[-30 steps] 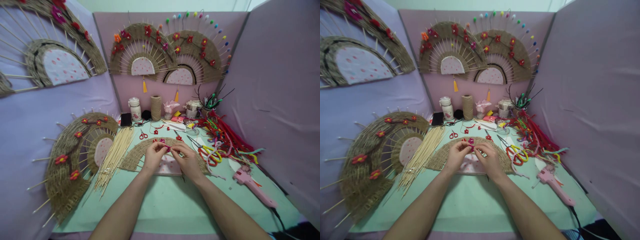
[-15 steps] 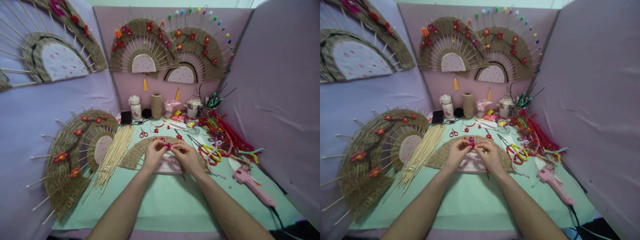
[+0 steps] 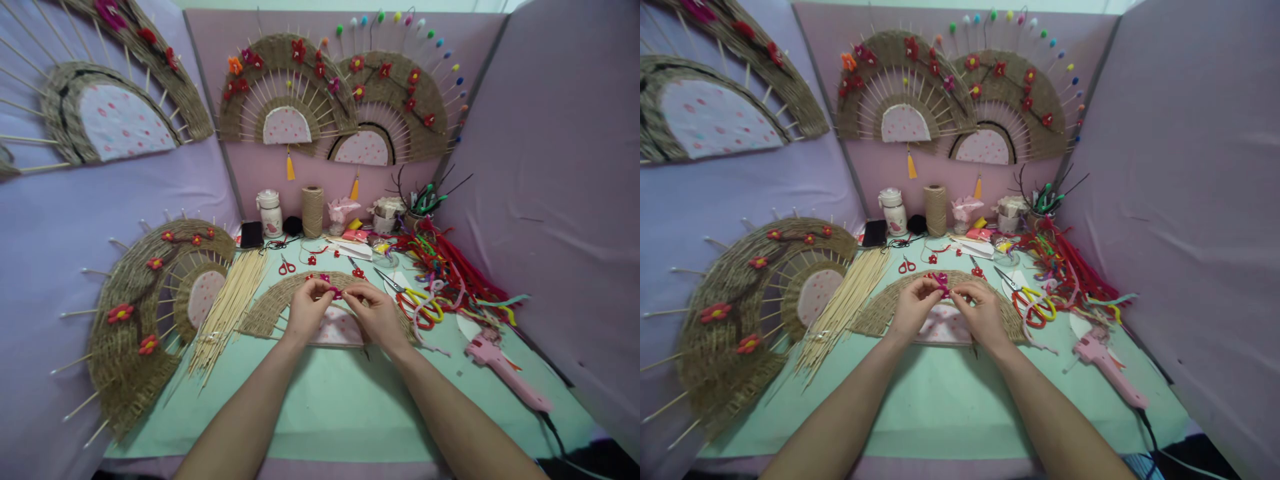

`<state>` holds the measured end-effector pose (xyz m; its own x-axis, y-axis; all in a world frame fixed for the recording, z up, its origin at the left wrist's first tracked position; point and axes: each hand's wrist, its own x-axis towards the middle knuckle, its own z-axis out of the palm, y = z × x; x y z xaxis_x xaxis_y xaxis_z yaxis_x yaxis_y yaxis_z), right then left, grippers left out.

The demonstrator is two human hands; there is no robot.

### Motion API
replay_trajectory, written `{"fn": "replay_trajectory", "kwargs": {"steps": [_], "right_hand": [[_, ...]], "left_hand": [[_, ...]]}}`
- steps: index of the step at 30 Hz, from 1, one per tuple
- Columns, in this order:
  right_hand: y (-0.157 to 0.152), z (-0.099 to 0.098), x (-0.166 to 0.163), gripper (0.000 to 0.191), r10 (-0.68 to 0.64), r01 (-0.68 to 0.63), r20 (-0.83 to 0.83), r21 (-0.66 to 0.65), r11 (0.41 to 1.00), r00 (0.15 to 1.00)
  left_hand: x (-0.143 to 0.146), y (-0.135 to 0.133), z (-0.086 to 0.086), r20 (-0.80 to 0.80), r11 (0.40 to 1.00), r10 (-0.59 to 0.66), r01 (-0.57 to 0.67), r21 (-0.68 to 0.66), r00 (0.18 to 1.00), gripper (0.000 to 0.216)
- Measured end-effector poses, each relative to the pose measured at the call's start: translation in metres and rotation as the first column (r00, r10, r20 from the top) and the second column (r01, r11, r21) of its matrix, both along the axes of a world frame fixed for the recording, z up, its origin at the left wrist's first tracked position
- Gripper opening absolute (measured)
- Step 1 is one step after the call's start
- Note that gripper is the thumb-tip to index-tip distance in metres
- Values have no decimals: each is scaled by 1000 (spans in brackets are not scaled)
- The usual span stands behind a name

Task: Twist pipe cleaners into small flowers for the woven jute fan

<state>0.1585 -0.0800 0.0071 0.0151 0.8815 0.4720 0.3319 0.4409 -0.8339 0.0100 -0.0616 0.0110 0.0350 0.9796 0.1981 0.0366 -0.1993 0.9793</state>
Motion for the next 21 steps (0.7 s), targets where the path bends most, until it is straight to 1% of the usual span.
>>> {"fn": "replay_trajectory", "kwargs": {"steps": [3, 6, 9, 11, 13, 15, 17, 19, 21], "right_hand": [[0, -2, -2, 13, -17, 16, -38, -35, 999, 999], [-1, -4, -5, 12, -37, 35, -56, -43, 998, 998], [0, -5, -6, 12, -41, 39, -60, -35, 999, 997], [1, -4, -6, 13, -19, 17, -50, -32, 999, 999], [1, -1, -5, 14, -12, 11, -52, -13, 1000, 999], [0, 2, -4, 15, -72, 74, -64, 34, 997, 995], [-2, 4, -3, 14, -176, 181, -60, 105, 978, 983], [-3, 4, -3, 13, -255, 255, -23, 180, 950, 967], [-5, 3, -4, 11, -285, 271, 23, 241, 932, 958]], "left_hand": [[2, 1, -2, 143, 997, -37, 46, -62, 989, 12], [6, 0, -3, 264, 989, -61, 93, -112, 963, 15], [7, -2, -2, 302, 989, -44, 84, -118, 952, 15], [7, -3, -1, 246, 996, -31, 52, -78, 969, 14], [6, -4, 0, 124, 1000, -11, 10, 6, 992, 10], [5, -6, -1, 1, 994, 24, -24, 103, 1000, 6], [6, -7, -2, -87, 983, 60, -44, 177, 994, 4], [7, -9, -4, -138, 973, 83, -50, 225, 987, 5], [9, -10, -5, -160, 968, 93, -51, 247, 983, 6]]}}
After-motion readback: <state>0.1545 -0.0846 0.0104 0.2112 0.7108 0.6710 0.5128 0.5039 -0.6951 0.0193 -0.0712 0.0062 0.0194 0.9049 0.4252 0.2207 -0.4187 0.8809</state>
